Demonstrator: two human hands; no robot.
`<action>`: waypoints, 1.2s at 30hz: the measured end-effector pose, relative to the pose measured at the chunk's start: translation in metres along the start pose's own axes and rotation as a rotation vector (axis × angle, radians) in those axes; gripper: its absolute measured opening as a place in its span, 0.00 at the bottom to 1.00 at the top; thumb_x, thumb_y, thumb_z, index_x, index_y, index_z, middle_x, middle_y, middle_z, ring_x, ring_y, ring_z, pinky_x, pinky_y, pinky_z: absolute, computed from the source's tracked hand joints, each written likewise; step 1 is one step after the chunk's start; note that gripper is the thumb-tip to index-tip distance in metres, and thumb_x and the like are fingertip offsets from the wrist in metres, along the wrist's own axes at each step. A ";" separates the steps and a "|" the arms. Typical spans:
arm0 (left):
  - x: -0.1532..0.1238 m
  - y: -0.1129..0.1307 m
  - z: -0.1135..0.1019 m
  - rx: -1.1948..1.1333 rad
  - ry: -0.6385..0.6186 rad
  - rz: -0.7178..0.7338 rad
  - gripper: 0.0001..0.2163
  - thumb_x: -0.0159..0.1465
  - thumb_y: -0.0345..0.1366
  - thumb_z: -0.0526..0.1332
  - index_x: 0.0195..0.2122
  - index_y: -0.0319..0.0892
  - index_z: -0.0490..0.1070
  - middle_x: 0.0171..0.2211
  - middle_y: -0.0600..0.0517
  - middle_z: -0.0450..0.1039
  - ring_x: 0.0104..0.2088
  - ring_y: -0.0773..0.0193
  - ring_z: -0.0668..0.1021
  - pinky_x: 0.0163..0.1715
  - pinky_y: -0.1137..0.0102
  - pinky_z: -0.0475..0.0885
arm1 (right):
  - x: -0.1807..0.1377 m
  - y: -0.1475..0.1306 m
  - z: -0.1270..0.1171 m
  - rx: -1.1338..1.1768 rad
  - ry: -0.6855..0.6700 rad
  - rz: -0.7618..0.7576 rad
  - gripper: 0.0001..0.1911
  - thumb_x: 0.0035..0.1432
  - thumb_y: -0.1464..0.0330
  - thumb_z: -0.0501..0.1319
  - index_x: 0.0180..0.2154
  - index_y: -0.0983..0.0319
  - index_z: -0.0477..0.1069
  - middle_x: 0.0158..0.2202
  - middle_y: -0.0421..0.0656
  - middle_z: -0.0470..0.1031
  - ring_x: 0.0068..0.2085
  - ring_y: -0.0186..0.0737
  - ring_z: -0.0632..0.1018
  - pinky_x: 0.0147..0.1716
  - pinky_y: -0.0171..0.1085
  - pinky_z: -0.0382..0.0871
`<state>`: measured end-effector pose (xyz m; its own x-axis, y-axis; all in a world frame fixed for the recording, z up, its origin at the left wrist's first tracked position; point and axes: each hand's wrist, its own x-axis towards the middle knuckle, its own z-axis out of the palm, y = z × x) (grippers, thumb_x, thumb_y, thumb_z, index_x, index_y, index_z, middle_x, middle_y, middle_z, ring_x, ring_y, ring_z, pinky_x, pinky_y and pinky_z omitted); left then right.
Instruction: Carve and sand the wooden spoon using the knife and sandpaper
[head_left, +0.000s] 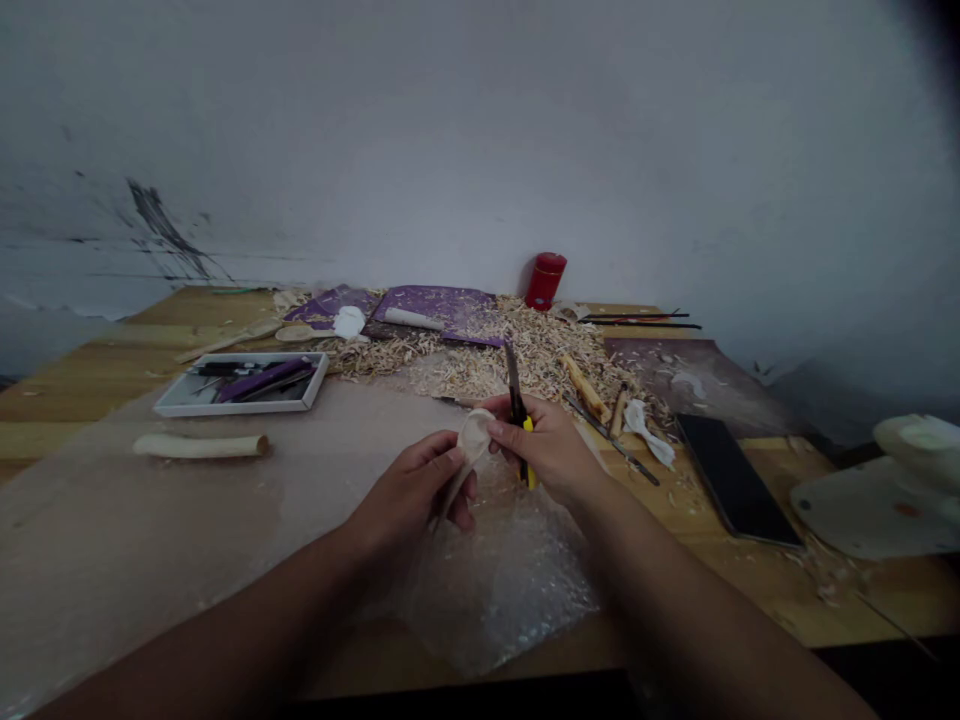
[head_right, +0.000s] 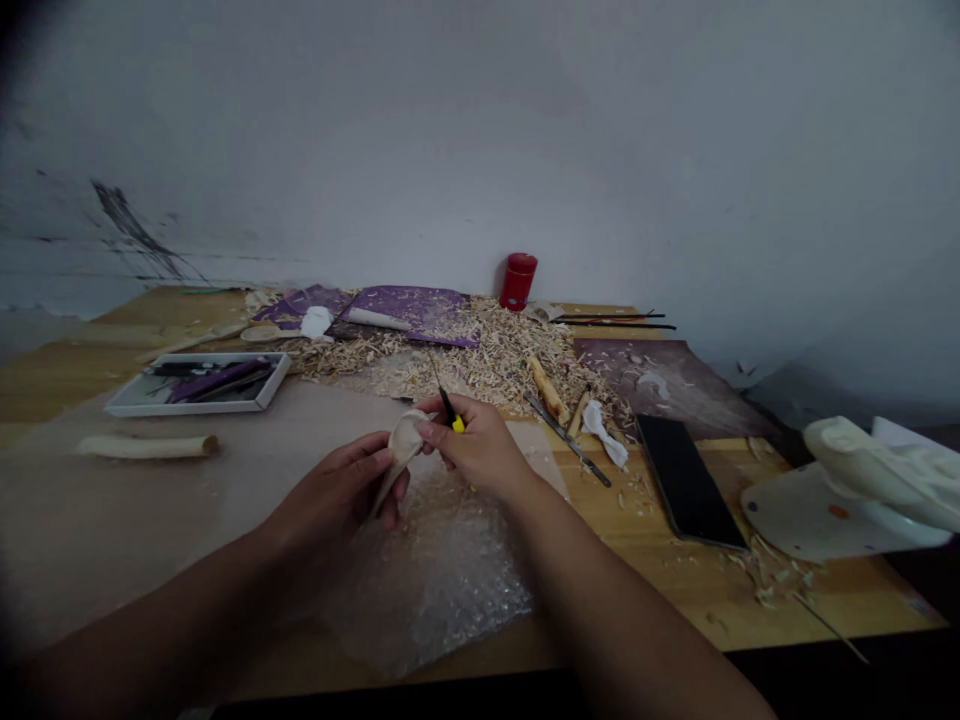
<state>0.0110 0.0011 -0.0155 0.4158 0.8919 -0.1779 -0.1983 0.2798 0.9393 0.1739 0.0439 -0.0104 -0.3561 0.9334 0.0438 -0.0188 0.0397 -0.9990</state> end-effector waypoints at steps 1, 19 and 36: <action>0.000 0.000 0.000 -0.010 -0.004 -0.002 0.09 0.59 0.39 0.51 0.37 0.41 0.64 0.23 0.54 0.66 0.17 0.70 0.69 0.20 0.74 0.62 | 0.000 0.000 0.000 0.002 -0.009 -0.003 0.15 0.46 0.64 0.60 0.38 0.62 0.67 0.21 0.36 0.66 0.17 0.26 0.62 0.16 0.29 0.54; -0.003 0.015 -0.002 -0.381 0.234 0.149 0.03 0.57 0.33 0.54 0.31 0.39 0.61 0.27 0.54 0.64 0.22 0.72 0.67 0.27 0.70 0.65 | 0.007 -0.029 0.003 -0.483 -0.037 -0.097 0.15 0.50 0.61 0.57 0.39 0.60 0.66 0.24 0.35 0.63 0.20 0.26 0.62 0.19 0.29 0.55; 0.008 0.003 -0.018 0.108 0.190 0.262 0.10 0.54 0.36 0.58 0.37 0.40 0.64 0.29 0.53 0.67 0.25 0.71 0.69 0.25 0.73 0.65 | 0.002 -0.002 0.018 -0.324 -0.133 -0.123 0.18 0.45 0.67 0.62 0.41 0.60 0.68 0.26 0.36 0.67 0.27 0.29 0.67 0.26 0.30 0.60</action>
<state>-0.0023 0.0159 -0.0195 0.1884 0.9816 0.0321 -0.1768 0.0017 0.9842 0.1565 0.0396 -0.0078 -0.4880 0.8611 0.1426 0.2200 0.2795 -0.9346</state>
